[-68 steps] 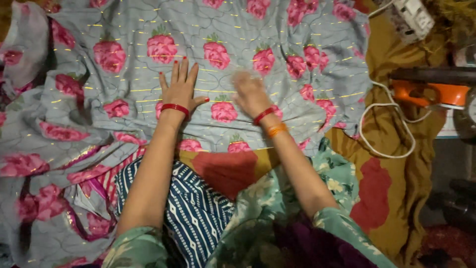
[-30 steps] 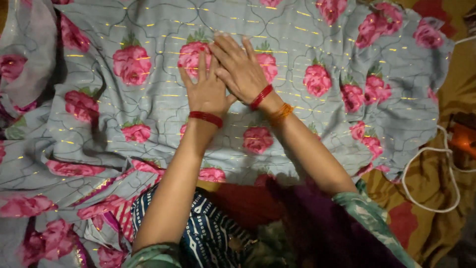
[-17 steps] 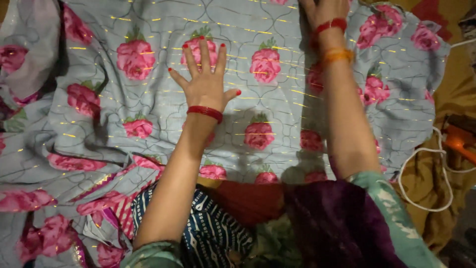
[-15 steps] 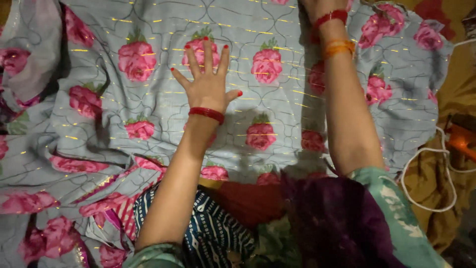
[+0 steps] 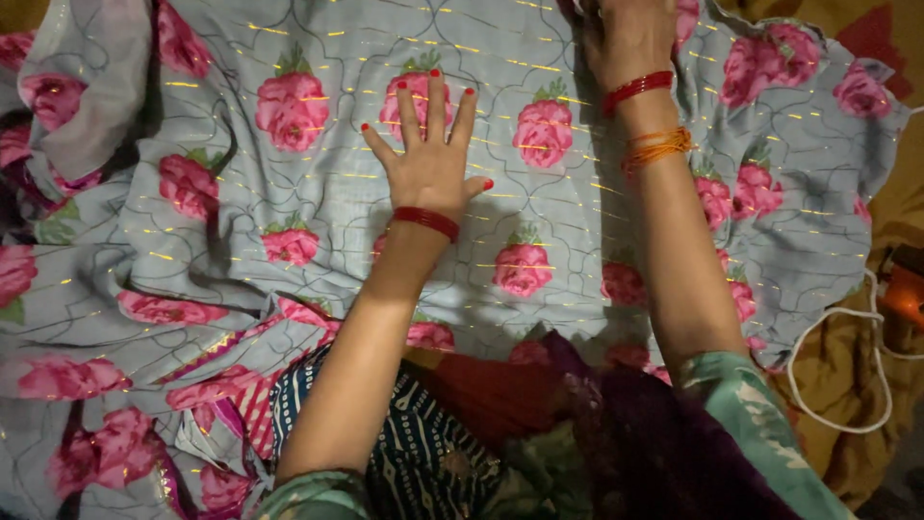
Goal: Ironing a grey floral garment on a flat surface.
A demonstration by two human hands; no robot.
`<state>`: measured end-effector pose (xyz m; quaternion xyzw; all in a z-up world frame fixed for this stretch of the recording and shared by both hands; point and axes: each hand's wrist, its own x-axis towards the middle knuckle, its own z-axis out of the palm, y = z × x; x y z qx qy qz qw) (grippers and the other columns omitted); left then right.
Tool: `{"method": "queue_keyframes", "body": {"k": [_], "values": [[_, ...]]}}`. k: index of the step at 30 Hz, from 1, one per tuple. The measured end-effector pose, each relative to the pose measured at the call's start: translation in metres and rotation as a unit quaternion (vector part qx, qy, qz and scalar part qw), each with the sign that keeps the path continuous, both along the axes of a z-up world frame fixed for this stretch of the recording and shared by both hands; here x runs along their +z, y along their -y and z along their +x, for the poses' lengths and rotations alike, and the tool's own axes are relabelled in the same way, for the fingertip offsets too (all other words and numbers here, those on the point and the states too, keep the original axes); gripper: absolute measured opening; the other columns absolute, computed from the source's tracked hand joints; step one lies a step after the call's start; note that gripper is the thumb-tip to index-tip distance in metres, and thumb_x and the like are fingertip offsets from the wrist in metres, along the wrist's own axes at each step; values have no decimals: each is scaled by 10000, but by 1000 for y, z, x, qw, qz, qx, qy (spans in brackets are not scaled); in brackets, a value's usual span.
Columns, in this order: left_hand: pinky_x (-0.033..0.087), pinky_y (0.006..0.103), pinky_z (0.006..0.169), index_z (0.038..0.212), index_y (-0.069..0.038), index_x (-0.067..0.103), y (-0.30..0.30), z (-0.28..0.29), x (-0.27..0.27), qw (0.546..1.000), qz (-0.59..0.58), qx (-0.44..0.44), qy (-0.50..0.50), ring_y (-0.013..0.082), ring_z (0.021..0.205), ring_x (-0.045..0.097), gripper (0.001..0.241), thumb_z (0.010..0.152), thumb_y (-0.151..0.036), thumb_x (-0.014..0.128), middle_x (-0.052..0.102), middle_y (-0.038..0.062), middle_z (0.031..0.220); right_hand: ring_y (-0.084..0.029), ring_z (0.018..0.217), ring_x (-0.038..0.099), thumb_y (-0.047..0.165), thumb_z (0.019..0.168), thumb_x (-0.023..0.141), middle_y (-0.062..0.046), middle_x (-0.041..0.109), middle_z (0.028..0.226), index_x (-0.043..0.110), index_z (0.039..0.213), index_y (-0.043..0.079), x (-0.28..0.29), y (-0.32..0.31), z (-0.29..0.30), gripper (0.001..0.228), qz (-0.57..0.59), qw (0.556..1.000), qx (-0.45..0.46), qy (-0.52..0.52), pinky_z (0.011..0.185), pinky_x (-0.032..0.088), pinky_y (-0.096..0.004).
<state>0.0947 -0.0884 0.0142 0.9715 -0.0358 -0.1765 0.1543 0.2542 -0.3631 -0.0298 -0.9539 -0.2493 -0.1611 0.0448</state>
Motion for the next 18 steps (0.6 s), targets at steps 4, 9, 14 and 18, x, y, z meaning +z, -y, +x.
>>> {"method": "queue_keyframes", "body": {"k": [4,9,14,18], "values": [[130,872,1077,1634,-298,177,0,1,1,1000,0,-1,3,421,1555,57,1154,728,-569,838,54,91,1708,-408,789,653,157,838,775,-179,688,888,727,1000,88,5,6,-4,183,-13,999,24,37,709,509,-514],[122,870,1069,1628,-288,172,-1,1,4,1000,-11,2,-10,421,1555,40,1144,738,-558,839,44,93,1708,-439,818,646,109,874,755,-216,685,904,721,991,45,-13,19,3,138,21,999,-14,-39,705,504,-524],[124,866,1080,1634,-288,167,-1,1,7,1000,-6,-3,-9,418,1557,38,1135,752,-549,831,43,96,1707,-432,822,667,95,821,749,-217,695,887,741,979,73,0,13,-4,160,38,997,2,-60,719,524,-516],[113,866,1079,1628,-290,167,-1,2,7,1000,-7,-1,-24,414,1554,21,1127,754,-549,829,31,94,1706,-412,800,662,75,820,723,-184,706,894,768,994,87,12,9,-9,180,31,998,29,-35,713,510,-517]]}}
